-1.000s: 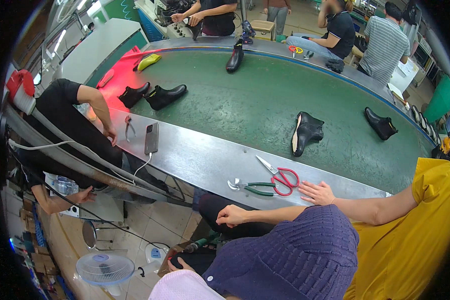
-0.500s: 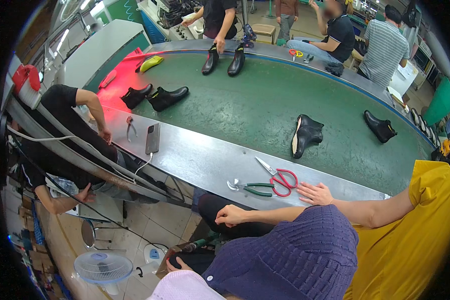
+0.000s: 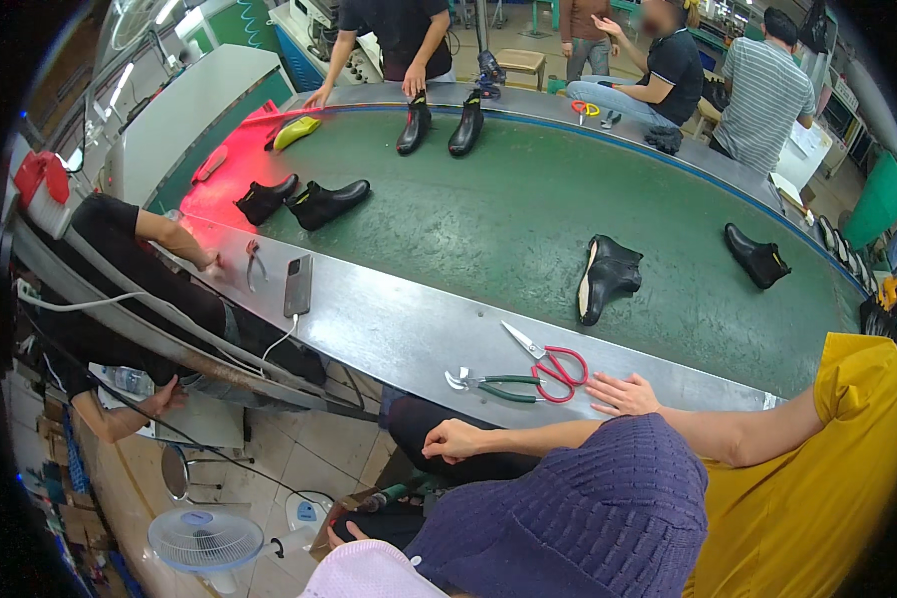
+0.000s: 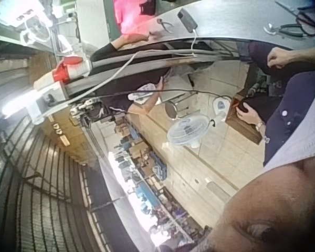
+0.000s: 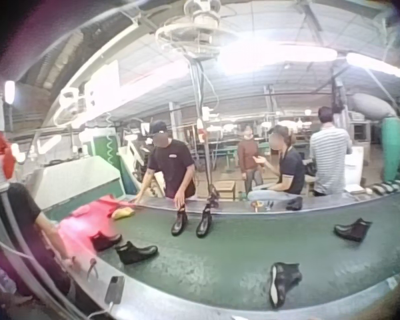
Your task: Attaching and securing components to a shoe sole using tools and a pressing machine.
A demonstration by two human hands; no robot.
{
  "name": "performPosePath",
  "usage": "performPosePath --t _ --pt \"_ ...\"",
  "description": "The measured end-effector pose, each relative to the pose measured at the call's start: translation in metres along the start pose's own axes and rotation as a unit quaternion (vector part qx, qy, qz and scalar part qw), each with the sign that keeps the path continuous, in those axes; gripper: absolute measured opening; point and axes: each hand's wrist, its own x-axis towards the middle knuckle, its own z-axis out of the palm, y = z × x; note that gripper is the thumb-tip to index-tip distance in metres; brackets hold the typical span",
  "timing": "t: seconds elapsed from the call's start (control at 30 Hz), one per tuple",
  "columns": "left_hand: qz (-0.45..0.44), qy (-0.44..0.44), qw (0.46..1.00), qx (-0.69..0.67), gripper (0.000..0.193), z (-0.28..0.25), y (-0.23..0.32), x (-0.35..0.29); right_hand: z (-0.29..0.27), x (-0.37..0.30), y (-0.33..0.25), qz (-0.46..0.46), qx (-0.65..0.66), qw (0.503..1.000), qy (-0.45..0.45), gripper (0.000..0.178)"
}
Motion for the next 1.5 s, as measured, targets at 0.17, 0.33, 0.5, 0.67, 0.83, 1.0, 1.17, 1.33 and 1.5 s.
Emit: performPosePath --t 0.17,0.33,0.5,0.67,0.83,1.0,1.17,1.33,1.5 --pt "0.014 0.001 1.000 -0.024 0.051 0.009 -0.014 0.004 -0.002 0.001 0.002 -0.018 0.032 0.999 -0.023 0.027" --pt "-0.008 -0.009 0.999 -0.033 0.052 0.008 -0.004 0.005 -0.006 0.002 0.006 -0.020 0.046 0.998 -0.034 0.028" --pt "-0.012 -0.005 1.000 -0.009 0.054 0.011 -0.004 0.004 -0.009 0.001 0.010 -0.029 0.050 0.997 -0.049 0.027" --pt "-0.019 -0.012 1.000 0.008 0.055 0.000 0.004 0.005 -0.009 0.003 0.005 -0.019 0.046 0.995 -0.083 0.026" --pt "-0.020 -0.025 0.999 0.007 0.055 -0.005 0.028 0.010 -0.016 0.003 0.007 -0.015 0.082 0.993 -0.078 0.024" --pt "-0.010 0.037 0.999 0.026 0.054 0.006 -0.013 0.013 -0.008 0.006 0.001 -0.056 0.055 0.994 -0.078 0.026" --pt "0.018 -0.048 0.997 0.059 0.043 -0.037 0.081 0.001 -0.011 0.000 0.015 -0.078 0.062 0.994 -0.048 0.025" --pt "0.061 0.030 0.997 0.047 0.048 0.013 -0.006 0.012 -0.012 0.001 0.017 -0.092 0.094 0.989 -0.063 0.025" --pt "0.096 0.089 0.989 0.064 0.049 0.019 -0.023 0.016 -0.015 0.004 0.010 -0.076 0.099 0.987 -0.098 0.026"
